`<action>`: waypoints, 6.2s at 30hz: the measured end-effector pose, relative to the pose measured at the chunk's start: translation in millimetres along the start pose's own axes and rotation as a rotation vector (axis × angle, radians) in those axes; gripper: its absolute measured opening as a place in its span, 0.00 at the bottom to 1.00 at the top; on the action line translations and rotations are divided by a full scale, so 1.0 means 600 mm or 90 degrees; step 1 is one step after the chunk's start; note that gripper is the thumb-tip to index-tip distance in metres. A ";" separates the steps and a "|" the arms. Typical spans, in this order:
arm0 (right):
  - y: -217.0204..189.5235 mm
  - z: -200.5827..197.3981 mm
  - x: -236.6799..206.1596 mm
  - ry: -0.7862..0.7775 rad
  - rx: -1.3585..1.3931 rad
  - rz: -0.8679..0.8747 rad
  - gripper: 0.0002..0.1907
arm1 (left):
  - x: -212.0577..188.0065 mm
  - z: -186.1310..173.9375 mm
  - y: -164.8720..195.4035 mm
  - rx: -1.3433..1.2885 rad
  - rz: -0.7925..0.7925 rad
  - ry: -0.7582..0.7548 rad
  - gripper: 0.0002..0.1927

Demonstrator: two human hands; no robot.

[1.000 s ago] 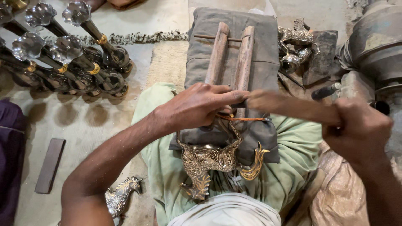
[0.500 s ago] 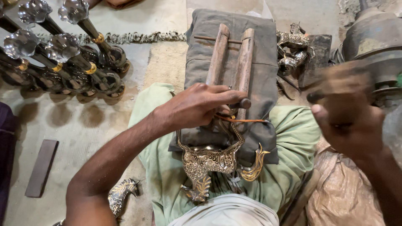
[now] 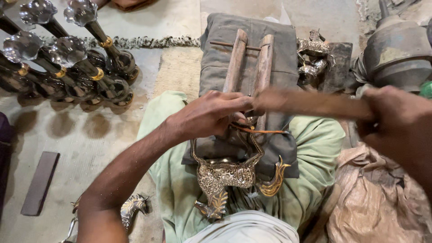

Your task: The person sits on the floor holding a small punch against an ornate silver animal figurine resting on a sand-filled cushion and strikes the punch with a wooden mallet, working the surface of the sculpture. They reposition the punch repeatedly around the figurine's body and briefly lift and turn the piece to reach other areas.

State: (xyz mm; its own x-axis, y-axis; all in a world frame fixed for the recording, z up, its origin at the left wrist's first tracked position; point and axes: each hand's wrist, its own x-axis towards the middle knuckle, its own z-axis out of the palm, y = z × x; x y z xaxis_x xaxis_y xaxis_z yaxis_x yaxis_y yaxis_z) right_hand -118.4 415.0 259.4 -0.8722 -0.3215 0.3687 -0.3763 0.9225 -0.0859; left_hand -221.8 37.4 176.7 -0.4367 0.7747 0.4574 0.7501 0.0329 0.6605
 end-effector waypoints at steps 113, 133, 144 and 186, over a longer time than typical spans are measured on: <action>-0.258 -0.043 0.292 -0.300 -0.605 -0.174 0.23 | -0.115 0.055 -0.170 -0.524 -0.152 0.423 0.20; 0.007 0.228 -0.246 0.142 0.369 0.258 0.33 | 0.088 0.137 0.112 0.249 -0.186 -0.020 0.31; 0.068 0.168 -0.224 0.174 0.214 0.113 0.22 | 0.099 0.163 0.111 0.316 -0.172 -0.006 0.32; 0.115 0.128 -0.191 0.141 0.146 -0.002 0.20 | 0.090 0.151 0.099 0.290 -0.169 -0.014 0.35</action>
State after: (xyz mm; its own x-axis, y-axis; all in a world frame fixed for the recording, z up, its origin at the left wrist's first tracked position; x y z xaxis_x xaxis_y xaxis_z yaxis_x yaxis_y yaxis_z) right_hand -68.7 499.2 140.3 -0.7911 -0.2469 0.5597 -0.4617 0.8412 -0.2815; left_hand -155.9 138.1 186.4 -0.6341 0.7155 0.2932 0.7569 0.4969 0.4244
